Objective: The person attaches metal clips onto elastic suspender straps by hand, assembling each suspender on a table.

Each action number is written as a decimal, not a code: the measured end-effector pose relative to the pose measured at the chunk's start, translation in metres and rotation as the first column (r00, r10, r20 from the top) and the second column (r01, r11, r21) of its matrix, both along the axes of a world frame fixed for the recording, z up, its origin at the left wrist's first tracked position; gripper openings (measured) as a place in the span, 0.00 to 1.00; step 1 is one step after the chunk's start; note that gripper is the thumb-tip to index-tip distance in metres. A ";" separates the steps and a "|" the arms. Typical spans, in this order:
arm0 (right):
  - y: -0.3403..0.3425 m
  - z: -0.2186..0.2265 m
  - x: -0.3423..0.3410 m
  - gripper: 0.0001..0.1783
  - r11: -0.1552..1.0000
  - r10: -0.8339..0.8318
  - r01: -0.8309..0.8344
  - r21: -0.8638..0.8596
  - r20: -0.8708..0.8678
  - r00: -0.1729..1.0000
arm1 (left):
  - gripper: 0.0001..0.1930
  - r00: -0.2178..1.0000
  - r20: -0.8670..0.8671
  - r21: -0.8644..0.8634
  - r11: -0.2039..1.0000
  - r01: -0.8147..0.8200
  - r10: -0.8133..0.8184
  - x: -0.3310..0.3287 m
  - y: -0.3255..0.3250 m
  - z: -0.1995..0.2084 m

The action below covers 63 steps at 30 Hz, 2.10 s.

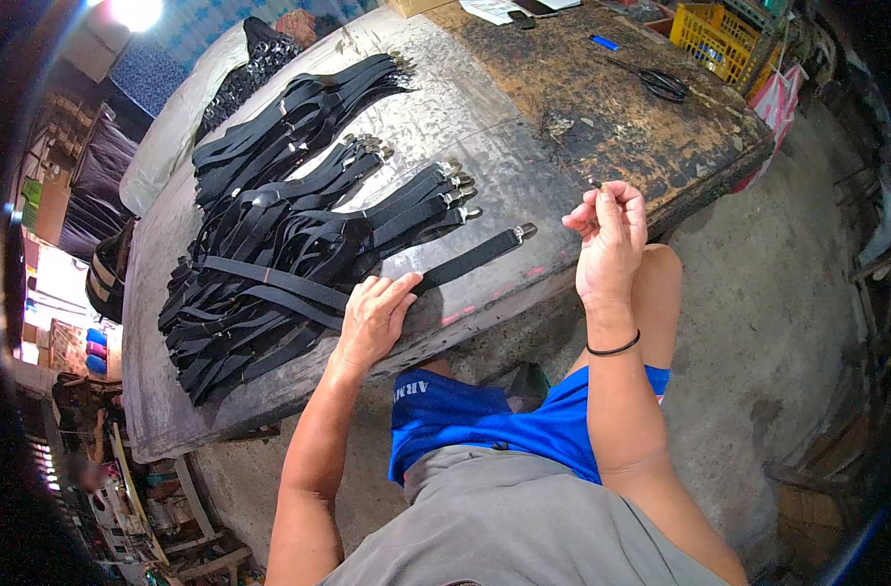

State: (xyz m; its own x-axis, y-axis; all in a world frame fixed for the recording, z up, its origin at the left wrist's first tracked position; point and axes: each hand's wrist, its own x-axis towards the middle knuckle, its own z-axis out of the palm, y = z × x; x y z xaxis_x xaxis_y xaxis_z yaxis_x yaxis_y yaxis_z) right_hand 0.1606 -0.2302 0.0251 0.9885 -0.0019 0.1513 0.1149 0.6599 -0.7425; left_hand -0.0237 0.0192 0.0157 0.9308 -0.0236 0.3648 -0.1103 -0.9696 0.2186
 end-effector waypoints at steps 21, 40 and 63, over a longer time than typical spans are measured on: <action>-0.002 0.001 0.001 0.04 1.000 -0.004 0.004 0.015 -0.010 1.000 | 0.10 0.993 0.107 -0.122 0.992 -0.037 0.050 0.002 0.006 -0.012; -0.123 0.042 0.148 0.05 0.580 0.267 -0.275 -0.767 -0.140 0.954 | 0.09 0.978 0.184 -0.197 0.979 -0.058 0.095 -0.008 -0.007 -0.008; -0.130 0.026 0.215 0.08 -0.417 0.342 -0.358 -0.835 -0.509 0.790 | 0.16 0.972 0.129 -0.091 0.979 -0.185 0.196 -0.013 -0.002 -0.014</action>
State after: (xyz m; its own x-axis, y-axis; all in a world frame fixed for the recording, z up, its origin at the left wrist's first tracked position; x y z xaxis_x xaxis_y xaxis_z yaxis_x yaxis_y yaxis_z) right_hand 0.3759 -0.3599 0.0510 0.7060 0.4662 -0.5331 0.2244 -0.8612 -0.4560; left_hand -0.0370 0.0169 0.0015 0.8565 0.1824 0.4828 0.0404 -0.9563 0.2895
